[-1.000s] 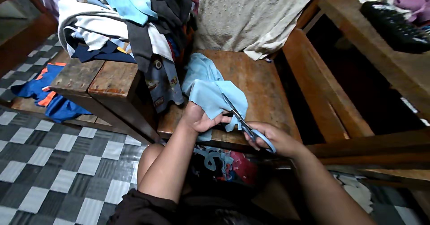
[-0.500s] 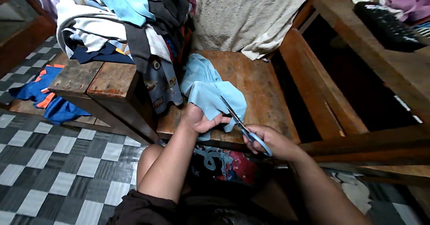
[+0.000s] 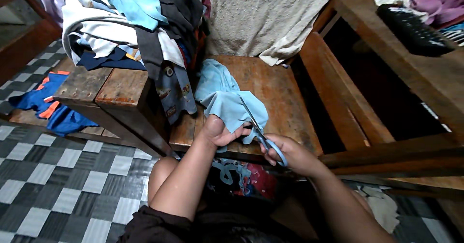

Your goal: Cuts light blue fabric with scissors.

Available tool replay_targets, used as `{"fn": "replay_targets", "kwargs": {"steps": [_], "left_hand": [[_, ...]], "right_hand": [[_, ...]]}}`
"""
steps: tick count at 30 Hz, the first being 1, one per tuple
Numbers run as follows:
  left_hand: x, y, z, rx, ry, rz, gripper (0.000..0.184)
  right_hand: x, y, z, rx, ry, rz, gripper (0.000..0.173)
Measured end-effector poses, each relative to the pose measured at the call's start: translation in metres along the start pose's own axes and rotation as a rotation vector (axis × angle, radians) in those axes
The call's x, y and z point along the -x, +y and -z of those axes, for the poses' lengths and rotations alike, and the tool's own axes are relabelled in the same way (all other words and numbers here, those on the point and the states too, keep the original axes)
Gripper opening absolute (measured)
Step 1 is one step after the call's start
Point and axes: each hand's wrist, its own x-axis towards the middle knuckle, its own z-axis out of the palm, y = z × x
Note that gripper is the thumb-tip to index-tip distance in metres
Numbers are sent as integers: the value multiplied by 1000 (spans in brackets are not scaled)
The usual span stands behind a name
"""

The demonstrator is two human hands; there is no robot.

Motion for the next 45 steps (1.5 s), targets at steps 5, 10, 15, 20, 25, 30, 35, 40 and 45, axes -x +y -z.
{"fn": "replay_targets", "kwargs": {"steps": [5, 10, 15, 20, 25, 30, 35, 40, 45], "left_hand": [[1, 2, -6, -158, 188, -88, 59], [-7, 7, -3, -1105, 723, -229, 21], [-10, -5, 0, -174, 634, -483, 22], [-6, -3, -2, 205, 411, -428, 40], [-2, -8, -1, 325, 349, -399, 46], [5, -12, 0, 312, 272, -369, 35], [8, -14, 4, 245, 66, -371, 24], [6, -16, 16, 203, 22, -357, 19], [12, -14, 1, 248, 42, -369, 23]], "right_hand": [[6, -2, -3, -46, 41, -18, 14], [15, 3, -2, -40, 25, -2, 13], [18, 7, -5, -49, 15, -10, 12], [20, 8, -14, -71, 0, -59, 16], [21, 4, -21, -53, 23, -117, 8], [21, 1, -28, -59, 41, -117, 18], [19, -3, -34, -45, 62, -61, 41], [17, -8, -39, -38, 84, -44, 39], [15, -11, -45, -78, 105, -37, 42]]}}
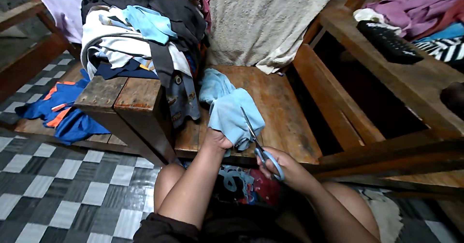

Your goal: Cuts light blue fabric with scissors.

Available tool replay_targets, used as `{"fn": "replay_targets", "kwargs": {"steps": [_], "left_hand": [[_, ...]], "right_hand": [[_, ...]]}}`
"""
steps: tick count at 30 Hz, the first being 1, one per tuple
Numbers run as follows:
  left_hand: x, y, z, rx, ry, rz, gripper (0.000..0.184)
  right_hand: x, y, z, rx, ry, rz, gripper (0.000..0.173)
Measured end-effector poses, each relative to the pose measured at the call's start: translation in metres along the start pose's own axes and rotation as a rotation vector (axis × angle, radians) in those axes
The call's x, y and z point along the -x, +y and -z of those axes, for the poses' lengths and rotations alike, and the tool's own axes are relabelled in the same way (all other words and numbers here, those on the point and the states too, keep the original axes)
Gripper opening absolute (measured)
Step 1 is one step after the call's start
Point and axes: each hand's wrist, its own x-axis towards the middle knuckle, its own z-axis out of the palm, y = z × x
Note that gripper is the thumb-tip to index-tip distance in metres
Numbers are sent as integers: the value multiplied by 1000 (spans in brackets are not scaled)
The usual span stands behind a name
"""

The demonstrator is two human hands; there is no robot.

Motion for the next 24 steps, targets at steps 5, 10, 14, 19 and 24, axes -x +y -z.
{"fn": "replay_targets", "kwargs": {"steps": [5, 10, 14, 19, 24], "left_hand": [[-1, 1, -1, 6, 30, 7, 26], [0, 1, 0, -6, 14, 8, 24], [1, -1, 6, -25, -49, 44, 27], [4, -3, 0, -35, 36, 83, 24], [3, -3, -2, -74, 80, 65, 27]], "right_hand": [[3, 0, -3, -34, 33, -22, 11], [4, -2, -4, -65, 24, -33, 21], [2, -5, -4, -48, 35, -12, 34], [0, -8, -5, -54, 65, -16, 27], [0, -12, -7, -64, 77, -54, 8]]}}
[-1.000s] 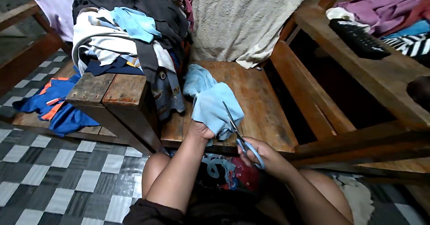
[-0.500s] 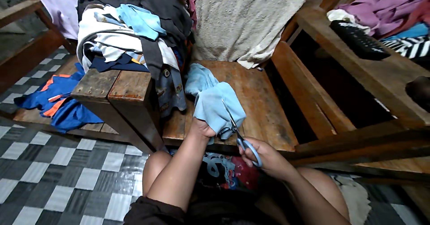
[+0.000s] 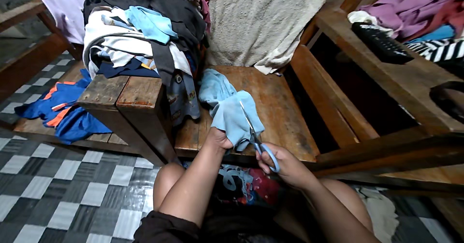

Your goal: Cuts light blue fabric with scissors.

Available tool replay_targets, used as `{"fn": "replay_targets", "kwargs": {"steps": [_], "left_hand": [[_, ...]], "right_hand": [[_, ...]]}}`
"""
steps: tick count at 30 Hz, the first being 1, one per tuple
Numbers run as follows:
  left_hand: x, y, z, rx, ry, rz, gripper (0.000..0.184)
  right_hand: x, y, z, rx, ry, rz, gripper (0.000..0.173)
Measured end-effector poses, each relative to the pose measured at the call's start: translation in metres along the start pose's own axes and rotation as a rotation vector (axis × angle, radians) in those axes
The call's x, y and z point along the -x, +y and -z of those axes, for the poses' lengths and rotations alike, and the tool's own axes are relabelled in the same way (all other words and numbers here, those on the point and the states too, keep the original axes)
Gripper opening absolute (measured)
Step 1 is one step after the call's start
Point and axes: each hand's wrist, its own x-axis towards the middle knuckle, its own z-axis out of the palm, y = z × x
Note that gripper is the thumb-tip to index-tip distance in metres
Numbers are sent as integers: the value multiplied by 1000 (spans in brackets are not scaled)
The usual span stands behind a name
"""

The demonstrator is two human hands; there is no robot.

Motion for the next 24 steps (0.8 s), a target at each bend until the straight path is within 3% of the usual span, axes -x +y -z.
{"fn": "replay_targets", "kwargs": {"steps": [5, 7, 11, 24], "left_hand": [[-2, 3, 0, -54, 19, 8, 34], [-1, 0, 1, 0, 8, -2, 22], [1, -2, 2, -13, -39, 32, 24], [-1, -3, 5, -25, -76, 74, 19]], "right_hand": [[2, 2, 1, -16, 1, -16, 8], [3, 1, 1, -45, -6, -7, 7], [1, -1, 3, -56, -16, 4, 28], [-1, -12, 0, -31, 26, -35, 12]]}}
